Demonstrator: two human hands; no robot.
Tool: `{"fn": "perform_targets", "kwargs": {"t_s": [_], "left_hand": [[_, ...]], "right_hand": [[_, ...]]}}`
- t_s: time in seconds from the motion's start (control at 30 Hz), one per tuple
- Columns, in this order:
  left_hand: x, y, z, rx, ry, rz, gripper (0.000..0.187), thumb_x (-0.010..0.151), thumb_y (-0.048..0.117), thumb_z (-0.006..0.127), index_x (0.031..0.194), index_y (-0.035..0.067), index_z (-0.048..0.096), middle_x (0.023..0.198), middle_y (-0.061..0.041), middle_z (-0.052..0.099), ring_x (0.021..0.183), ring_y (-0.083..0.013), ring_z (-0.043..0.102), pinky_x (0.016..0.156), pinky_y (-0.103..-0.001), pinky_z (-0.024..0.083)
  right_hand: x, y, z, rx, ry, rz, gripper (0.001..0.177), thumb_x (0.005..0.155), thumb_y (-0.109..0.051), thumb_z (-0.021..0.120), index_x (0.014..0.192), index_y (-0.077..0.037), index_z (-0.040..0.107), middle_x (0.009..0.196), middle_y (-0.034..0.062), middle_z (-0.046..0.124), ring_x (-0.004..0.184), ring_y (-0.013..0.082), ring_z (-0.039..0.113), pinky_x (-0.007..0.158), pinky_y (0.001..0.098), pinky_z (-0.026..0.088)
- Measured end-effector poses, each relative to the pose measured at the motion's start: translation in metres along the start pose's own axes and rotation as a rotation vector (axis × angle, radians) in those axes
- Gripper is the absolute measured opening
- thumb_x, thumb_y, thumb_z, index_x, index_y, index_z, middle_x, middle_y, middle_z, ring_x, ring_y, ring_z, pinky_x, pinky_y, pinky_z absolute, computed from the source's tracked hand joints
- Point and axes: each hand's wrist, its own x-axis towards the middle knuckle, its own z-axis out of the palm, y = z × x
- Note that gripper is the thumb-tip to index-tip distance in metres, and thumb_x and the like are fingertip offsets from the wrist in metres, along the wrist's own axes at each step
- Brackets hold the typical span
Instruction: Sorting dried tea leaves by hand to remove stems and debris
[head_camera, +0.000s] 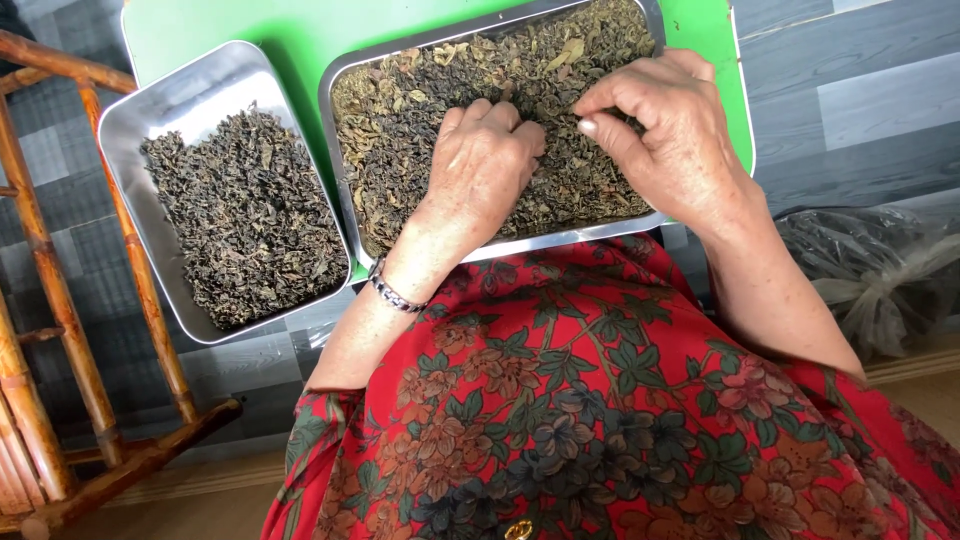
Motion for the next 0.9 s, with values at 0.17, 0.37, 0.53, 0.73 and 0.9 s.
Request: {"fn": "perform_targets", "kwargs": {"t_s": [0.17,0.37,0.53,0.73,0.9], "left_hand": [[-0.002,-0.002,-0.032,-0.204,-0.031,-0.057,0.004,0.094,0.007,0.072,0.097,0.005,0.072,0.087,-0.009,0.066,0.078,-0.028,0.058,0.073,-0.044,0.05],[-0.009,-0.011,-0.054,-0.374,0.008,-0.063,0.009,0.097,0.005,0.072,0.102,0.007,0.064,0.091,-0.007,0.063,0.081,-0.0269,0.058,0.08,-0.044,0.048],[-0.011,-0.016,-0.069,-0.558,-0.017,-0.068,0.004,0.103,0.008,0.063,0.102,0.008,0.059,0.096,-0.008,0.063,0.088,-0.0295,0.058,0.083,-0.042,0.046],[-0.017,-0.017,-0.083,-0.586,0.031,-0.061,0.003,0.104,0.005,0.062,0.103,0.003,0.061,0.098,-0.011,0.065,0.089,-0.0288,0.061,0.085,-0.044,0.047],[-0.052,-0.034,-0.108,-0.469,0.082,-0.136,0.009,0.107,0.008,0.062,0.105,0.002,0.068,0.102,-0.012,0.071,0.097,-0.0306,0.065,0.092,-0.046,0.048]], "right_hand": [[-0.011,-0.006,0.009,-0.246,0.0,-0.065,0.017,0.09,-0.016,0.096,0.096,-0.013,0.08,0.112,0.0051,0.074,0.115,0.0293,0.063,0.109,0.0465,0.031],[-0.008,-0.017,0.024,-0.28,-0.188,-0.019,0.014,0.085,-0.007,0.085,0.095,-0.014,0.078,0.133,0.0183,0.065,0.141,0.0481,0.049,0.118,0.0646,0.019],[-0.006,-0.016,0.039,-0.453,-0.244,-0.007,0.004,0.083,-0.009,0.075,0.083,-0.009,0.071,0.138,0.0205,0.061,0.147,0.0481,0.044,0.117,0.0671,0.02],[-0.005,-0.015,0.038,-0.417,-0.205,-0.009,0.007,0.088,-0.006,0.075,0.083,-0.007,0.069,0.126,0.0184,0.064,0.146,0.0506,0.045,0.116,0.0668,0.022],[-0.006,-0.006,0.018,-0.17,-0.092,-0.018,0.021,0.086,-0.004,0.089,0.093,-0.01,0.07,0.124,0.0114,0.065,0.143,0.0455,0.044,0.11,0.0571,0.027]]}}
